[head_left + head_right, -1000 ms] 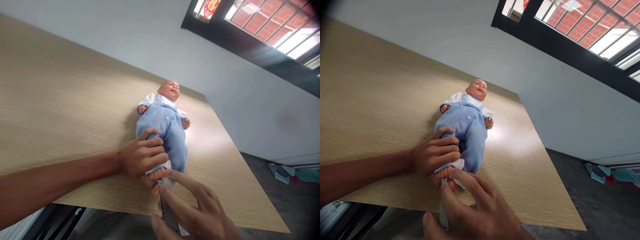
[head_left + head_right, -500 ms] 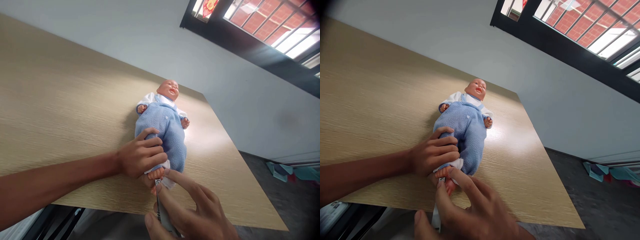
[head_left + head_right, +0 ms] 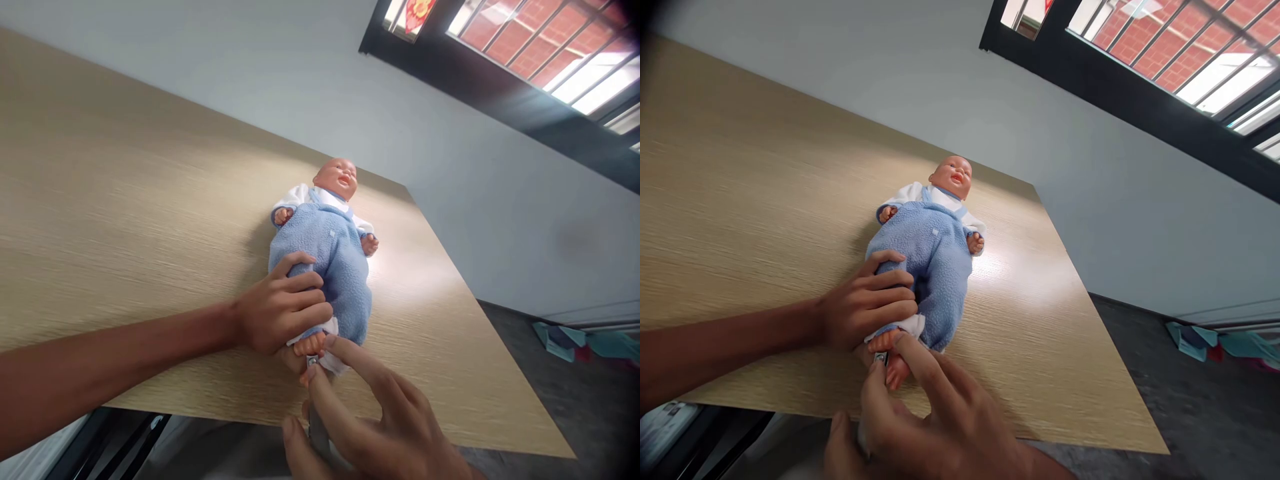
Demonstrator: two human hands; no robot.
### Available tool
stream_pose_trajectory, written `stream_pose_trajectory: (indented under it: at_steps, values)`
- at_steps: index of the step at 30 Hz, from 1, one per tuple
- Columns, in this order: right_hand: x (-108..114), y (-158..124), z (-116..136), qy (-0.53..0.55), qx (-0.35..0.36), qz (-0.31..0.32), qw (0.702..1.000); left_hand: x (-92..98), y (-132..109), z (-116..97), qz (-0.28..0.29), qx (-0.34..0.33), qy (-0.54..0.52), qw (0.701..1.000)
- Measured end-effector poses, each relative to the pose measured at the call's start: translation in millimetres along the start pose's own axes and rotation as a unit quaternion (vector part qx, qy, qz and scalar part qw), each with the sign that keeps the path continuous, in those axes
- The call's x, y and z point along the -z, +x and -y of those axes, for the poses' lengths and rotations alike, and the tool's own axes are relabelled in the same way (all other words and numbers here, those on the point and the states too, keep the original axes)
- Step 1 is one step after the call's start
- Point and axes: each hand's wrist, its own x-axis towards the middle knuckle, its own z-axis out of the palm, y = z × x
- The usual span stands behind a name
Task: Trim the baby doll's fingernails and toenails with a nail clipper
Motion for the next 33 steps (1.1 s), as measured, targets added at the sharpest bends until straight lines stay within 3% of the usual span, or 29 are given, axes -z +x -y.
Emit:
stream_pose_trajectory:
  at_steps: [5,10,13,20,26,33]
  values:
    - [-7.9,-0.9,9.4,-0.003,-0.027,0.000,1.000,-0.3,-1.0,-0.5,-0.003,0.008,-0.001,1.000]
    - [-8.4,8.4,12.9,0.023,-0.078,-0.051,0.995,-1.0,-0.4,-0.4,-0.004,0.004,0.009,1.000]
    - [-7.6,10.6,11.3,0.007,-0.066,-0.051,0.996,-0.9,0.4,-0.2,-0.004,0.003,0.012,1.000]
    - [-5.7,-2.4,1.9,0.078,-0.121,-0.031,0.989,-2.5,-1.0,0.7,-0.002,0.001,0.014,1.000]
    - [-8.6,-11.7,-5.5,0.079,0.020,-0.019,0.996,-2.1,-1.2,0.4,0.006,0.008,0.006,1.000]
    - [-8.7,-12.7,-8.5,0.071,0.031,-0.012,0.997,-2.3,-1.5,1.4,0.007,-0.008,0.017,1.000]
